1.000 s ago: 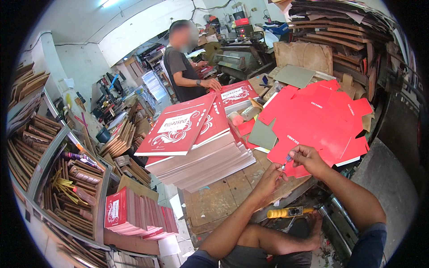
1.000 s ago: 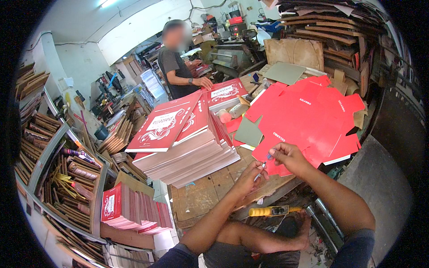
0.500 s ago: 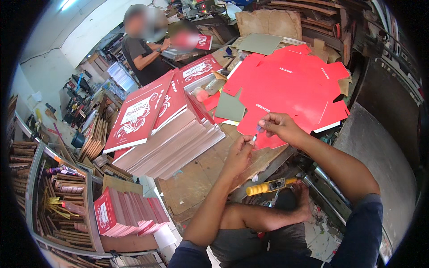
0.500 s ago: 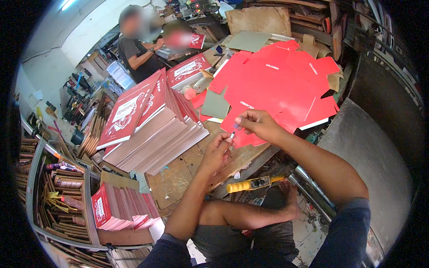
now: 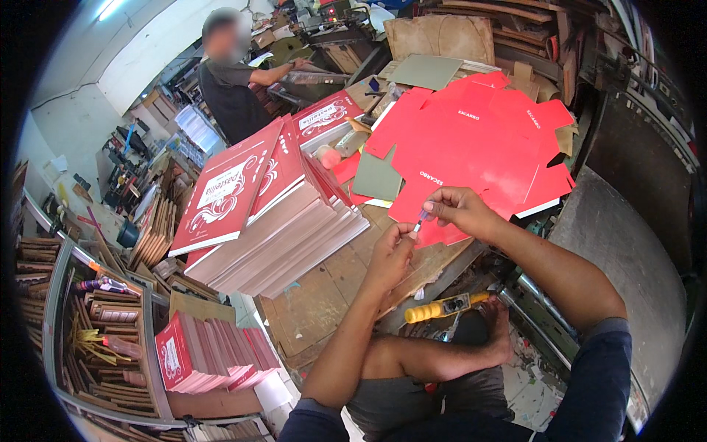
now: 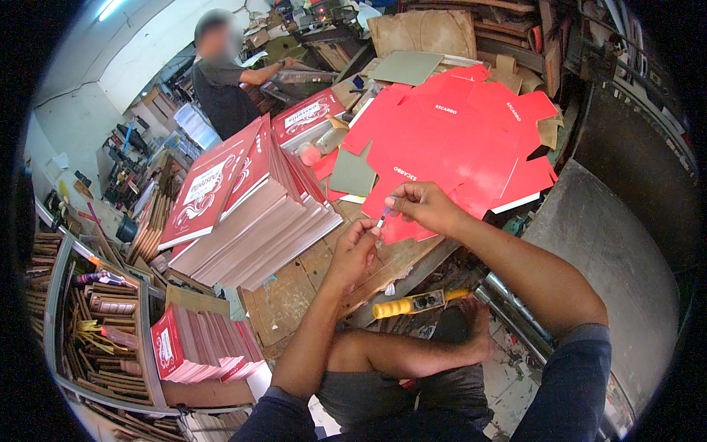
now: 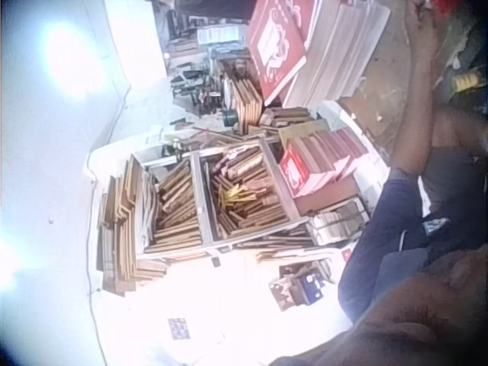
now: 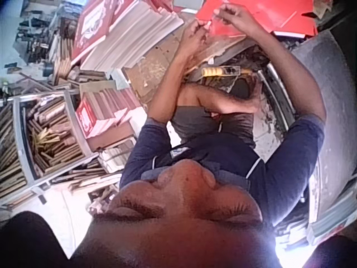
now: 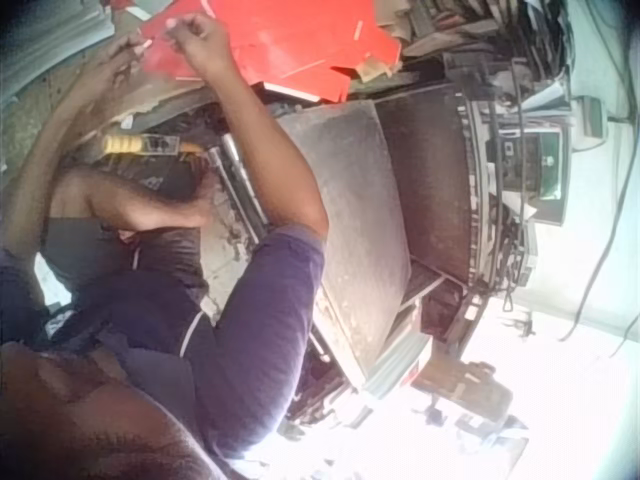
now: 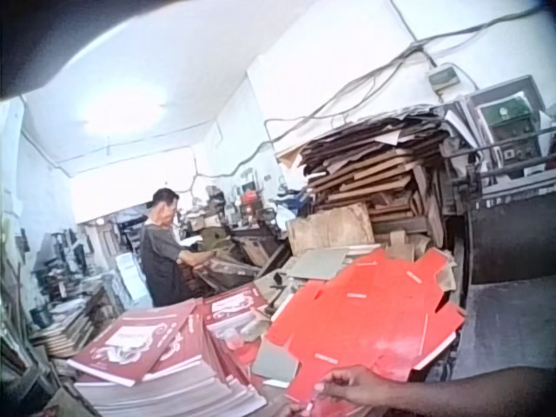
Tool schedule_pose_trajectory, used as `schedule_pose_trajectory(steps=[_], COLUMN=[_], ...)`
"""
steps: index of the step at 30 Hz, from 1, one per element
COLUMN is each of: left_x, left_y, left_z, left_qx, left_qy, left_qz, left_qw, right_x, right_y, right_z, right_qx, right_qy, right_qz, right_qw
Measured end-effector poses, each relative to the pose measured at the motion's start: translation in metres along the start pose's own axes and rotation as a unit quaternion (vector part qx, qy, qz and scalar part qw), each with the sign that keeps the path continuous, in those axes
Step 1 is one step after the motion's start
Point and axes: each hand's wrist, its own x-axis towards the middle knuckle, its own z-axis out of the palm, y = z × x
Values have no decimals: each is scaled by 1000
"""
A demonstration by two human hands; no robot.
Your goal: The person uses a tool to strip away the excess outer paper from a stack of die-cut cardboard boxes, handling each section to ensure the final box shape is clear.
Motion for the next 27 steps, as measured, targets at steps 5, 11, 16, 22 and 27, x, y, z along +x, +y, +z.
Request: schedule_pose_trajectory(steps=[5, 11, 16, 22, 27], left_x=[1, 7, 5, -2, -1], left_y=[3, -11, -11, -1, -2], left_z=[0, 3, -3, 1, 1], left_qx=[14, -17, -41, -33, -41], left_qy=[1, 8, -11, 5, -10], left_qz=[-2, 22, 31, 11, 8], left_qw=[1000, 1000, 999, 999, 999], right_x=[5, 3, 1, -2, -1], right_y=[7, 12, 4, 3, 9], right_z=[0, -3, 2, 2, 0], right_qx=[-6, -19, -47, -34, -37], right_qy=[-13, -23, -46, -46, -31], right_qz=[-7, -18, 23, 29, 8], right_qw=[1000, 999, 998, 998, 999])
